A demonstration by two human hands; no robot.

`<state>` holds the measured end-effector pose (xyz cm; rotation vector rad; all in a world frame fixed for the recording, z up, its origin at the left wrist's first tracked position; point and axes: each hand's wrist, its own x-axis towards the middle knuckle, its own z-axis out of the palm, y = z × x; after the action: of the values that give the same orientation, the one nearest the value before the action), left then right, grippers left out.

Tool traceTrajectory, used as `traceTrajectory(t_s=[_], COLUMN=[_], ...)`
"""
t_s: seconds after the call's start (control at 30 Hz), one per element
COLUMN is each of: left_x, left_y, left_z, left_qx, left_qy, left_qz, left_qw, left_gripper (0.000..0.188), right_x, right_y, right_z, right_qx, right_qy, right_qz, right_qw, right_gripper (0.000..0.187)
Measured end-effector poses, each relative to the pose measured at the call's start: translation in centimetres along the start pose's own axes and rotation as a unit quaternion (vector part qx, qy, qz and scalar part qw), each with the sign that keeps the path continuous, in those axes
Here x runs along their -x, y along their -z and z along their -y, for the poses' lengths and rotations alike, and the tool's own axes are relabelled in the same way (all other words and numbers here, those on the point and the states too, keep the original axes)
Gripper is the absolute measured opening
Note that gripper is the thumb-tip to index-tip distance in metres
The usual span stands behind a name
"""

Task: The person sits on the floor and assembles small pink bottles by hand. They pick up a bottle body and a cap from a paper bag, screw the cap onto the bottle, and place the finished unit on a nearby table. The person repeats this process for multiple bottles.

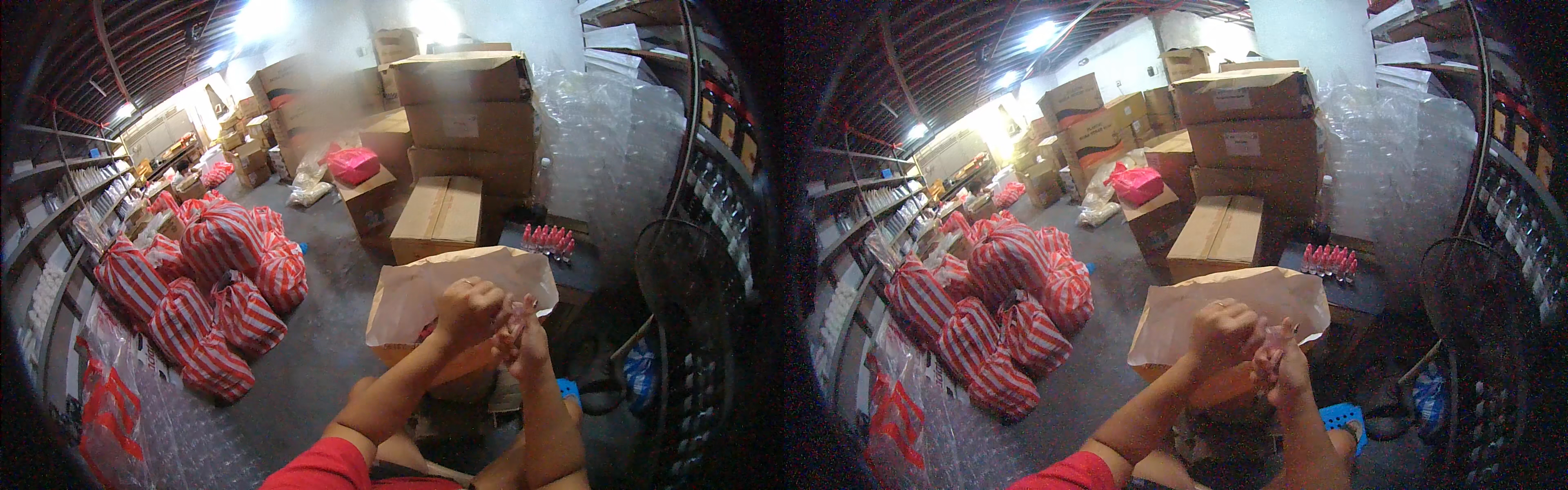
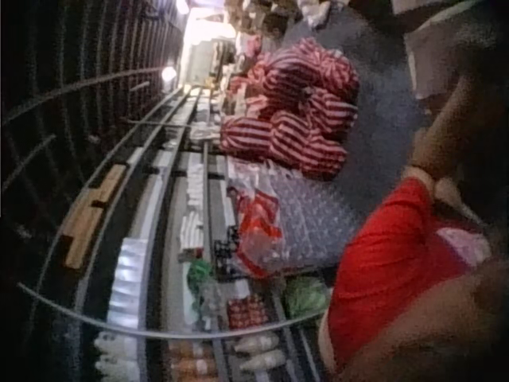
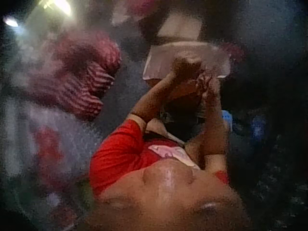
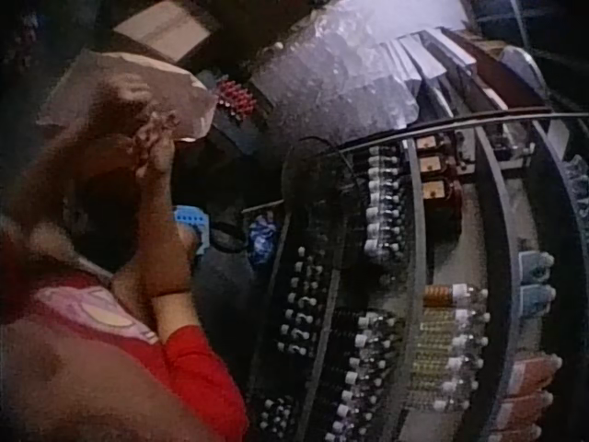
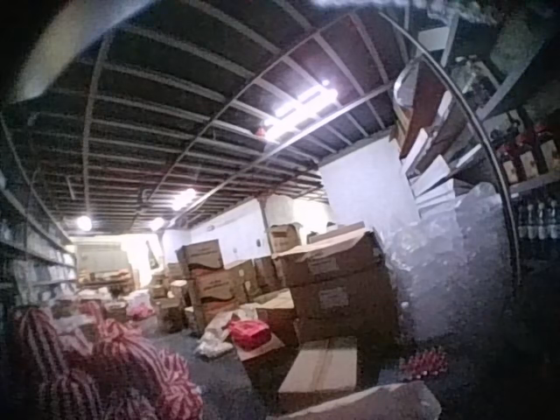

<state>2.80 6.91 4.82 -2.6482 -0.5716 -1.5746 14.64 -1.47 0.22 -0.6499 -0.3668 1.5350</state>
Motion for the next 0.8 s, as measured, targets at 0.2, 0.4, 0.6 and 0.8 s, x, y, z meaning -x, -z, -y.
traceTrajectory(t_s=[0.2, 0.4, 0.6, 0.8], left_x=[2.1, 3.9, 0.6, 0.2], left_y=[-1.8, -3.5, -0.1, 0.0], left_z=[-0.8, 2.3, 1.9, 0.9], left_qx=[0.208, 0.32, 0.093, 0.242], left_qy=[0.247, 0.265, 0.14, 0.297], left_qz=[0.094, 0.131, 0.094, 0.148], left_qw=[0.942, 0.9, 0.981, 0.912], left_gripper=[0.028, 0.036, 0.034, 0.037], right_x=[-0.1, -1.5, 0.1, 0.1], right_y=[-0.9, -0.5, 0.7, -0.9], right_z=[-1.1, -1.7, 0.3, -0.2], right_qx=[0.185, 0.483, 0.066, 0.352], right_qy=[0.299, 0.571, 0.072, 0.363], right_qz=[-0.108, -0.104, 0.076, -0.032], right_qw=[0.93, 0.656, 0.992, 0.862], right_gripper=[0.027, 0.021, 0.029, 0.023])
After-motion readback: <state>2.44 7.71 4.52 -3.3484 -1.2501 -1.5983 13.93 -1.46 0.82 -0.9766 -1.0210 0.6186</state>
